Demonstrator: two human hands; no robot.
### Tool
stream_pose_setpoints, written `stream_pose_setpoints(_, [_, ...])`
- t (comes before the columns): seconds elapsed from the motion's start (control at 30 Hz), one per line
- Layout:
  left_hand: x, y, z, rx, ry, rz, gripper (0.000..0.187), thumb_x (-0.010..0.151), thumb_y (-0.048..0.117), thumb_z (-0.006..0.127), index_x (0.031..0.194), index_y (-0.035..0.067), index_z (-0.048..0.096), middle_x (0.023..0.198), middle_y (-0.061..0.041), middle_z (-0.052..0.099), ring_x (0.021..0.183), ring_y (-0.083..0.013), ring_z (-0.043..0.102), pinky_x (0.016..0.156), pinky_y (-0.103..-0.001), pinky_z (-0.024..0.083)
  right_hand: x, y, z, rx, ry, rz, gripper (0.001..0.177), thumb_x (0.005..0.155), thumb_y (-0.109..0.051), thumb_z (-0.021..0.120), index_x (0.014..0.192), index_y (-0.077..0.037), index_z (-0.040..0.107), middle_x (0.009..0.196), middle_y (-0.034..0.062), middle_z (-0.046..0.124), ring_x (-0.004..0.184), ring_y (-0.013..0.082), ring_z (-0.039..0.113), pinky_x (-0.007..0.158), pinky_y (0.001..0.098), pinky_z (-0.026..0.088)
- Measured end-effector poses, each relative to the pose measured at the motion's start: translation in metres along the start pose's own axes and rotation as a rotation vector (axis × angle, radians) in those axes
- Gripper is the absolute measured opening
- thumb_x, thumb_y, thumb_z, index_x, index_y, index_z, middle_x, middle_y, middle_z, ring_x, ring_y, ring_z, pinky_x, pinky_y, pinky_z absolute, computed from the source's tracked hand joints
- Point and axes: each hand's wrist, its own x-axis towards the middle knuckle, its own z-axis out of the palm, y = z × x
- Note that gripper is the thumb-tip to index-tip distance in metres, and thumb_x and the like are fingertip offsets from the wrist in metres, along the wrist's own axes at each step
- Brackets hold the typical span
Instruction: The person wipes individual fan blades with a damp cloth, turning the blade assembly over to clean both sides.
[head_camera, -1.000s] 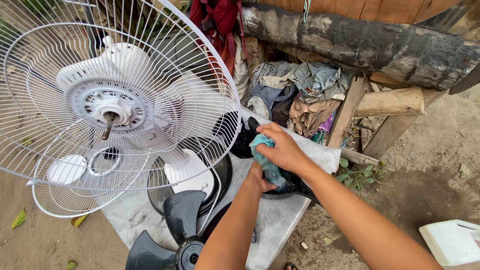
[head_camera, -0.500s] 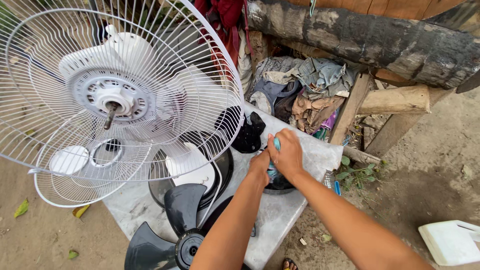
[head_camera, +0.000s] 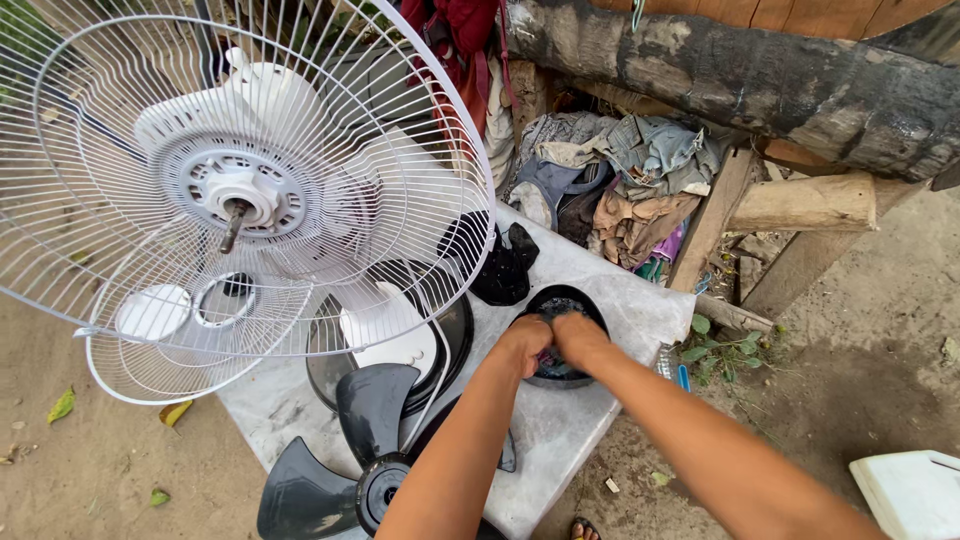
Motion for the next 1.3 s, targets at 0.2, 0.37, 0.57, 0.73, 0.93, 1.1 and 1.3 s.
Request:
stream_pose_setpoints(0.2, [-0.069,0.027,-0.001,0.101,-0.214,0.08,0.065,0.079,0.003,0.072,0.138,0.021,0.052,0.121,-0.006,0.063,0.105,-0.026,0.058,0.08,-0.054,0.05,-0.064,-0.018,-0.133,0.344,0.37,-0.278,0.026,0.088,-0.017,0.067,0.111,-0.007,0.073,0.106,0.0212,0.073,0.098,0.0402,0.071,0.088,0.0474,0.055])
stream_pose_setpoints(0.37, [-0.08,0.026,0.014,-0.011,0.086,0.25,0.044,0.083,0.021,0.087,0.117,0.0,0.068,0.097,-0.014,0.071,0.078,-0.0234,0.065,0.061,-0.04,0.052,-0.111,-0.024,-0.181,0.406,0.516,-0.221,0.028,0.087,-0.021,0.068,0.108,-0.005,0.073,0.102,0.0191,0.075,0.095,0.0369,0.072,0.084,0.0453,0.056])
stream_pose_setpoints(0.57, [-0.105,0.046,0.013,-0.087,0.19,0.413,0.036,0.076,0.006,0.081,0.106,-0.004,0.063,0.094,-0.01,0.072,0.07,-0.0184,0.071,0.055,-0.032,0.063,-0.086,0.022,-0.105,0.502,0.229,0.05,0.052,0.093,-0.043,0.062,0.135,-0.012,0.061,0.124,0.0177,0.069,0.107,0.0362,0.069,0.09,0.0473,0.056])
stream_pose_setpoints(0.73, [-0.15,0.057,0.024,-0.024,0.085,0.543,0.033,0.08,0.006,0.078,0.108,-0.002,0.061,0.091,-0.013,0.072,0.072,-0.0189,0.071,0.059,-0.032,0.061,-0.072,0.012,-0.079,1.674,-0.19,0.491,0.072,0.095,-0.069,0.047,0.146,-0.018,0.043,0.149,0.0245,0.043,0.114,0.0381,0.053,0.088,0.0629,0.055])
stream_pose_setpoints(0.93, [-0.169,0.056,0.015,-0.166,-0.3,0.305,0.03,0.082,0.014,0.079,0.106,0.004,0.065,0.09,-0.006,0.071,0.077,-0.0182,0.075,0.065,-0.036,0.063,-0.035,0.014,-0.053,2.068,-0.273,0.418,0.05,0.091,-0.049,0.067,0.122,-0.01,0.058,0.123,0.015,0.061,0.104,0.033,0.064,0.087,0.0541,0.056])
stream_pose_setpoints(1.1, [-0.139,0.038,-0.005,-0.353,0.149,0.28,0.041,0.089,0.043,0.08,0.098,0.005,0.07,0.082,-0.006,0.066,0.064,-0.0172,0.063,0.05,-0.03,0.055,-0.034,0.008,-0.058,2.014,-0.234,0.471,0.031,0.084,-0.033,0.073,0.104,-0.01,0.068,0.101,0.009,0.073,0.092,0.0271,0.071,0.081,0.0503,0.058])
stream_pose_setpoints(1.3, [-0.089,0.023,0.011,-0.174,0.395,0.422,0.035,0.087,0.042,0.075,0.096,0.008,0.073,0.081,-0.005,0.072,0.07,-0.0175,0.064,0.059,-0.034,0.05,-0.005,-0.008,-0.048,1.882,-0.096,0.299,0.02,0.086,-0.022,0.076,0.093,-0.005,0.07,0.082,0.0074,0.068,0.072,0.0246,0.064,0.076,0.0496,0.053])
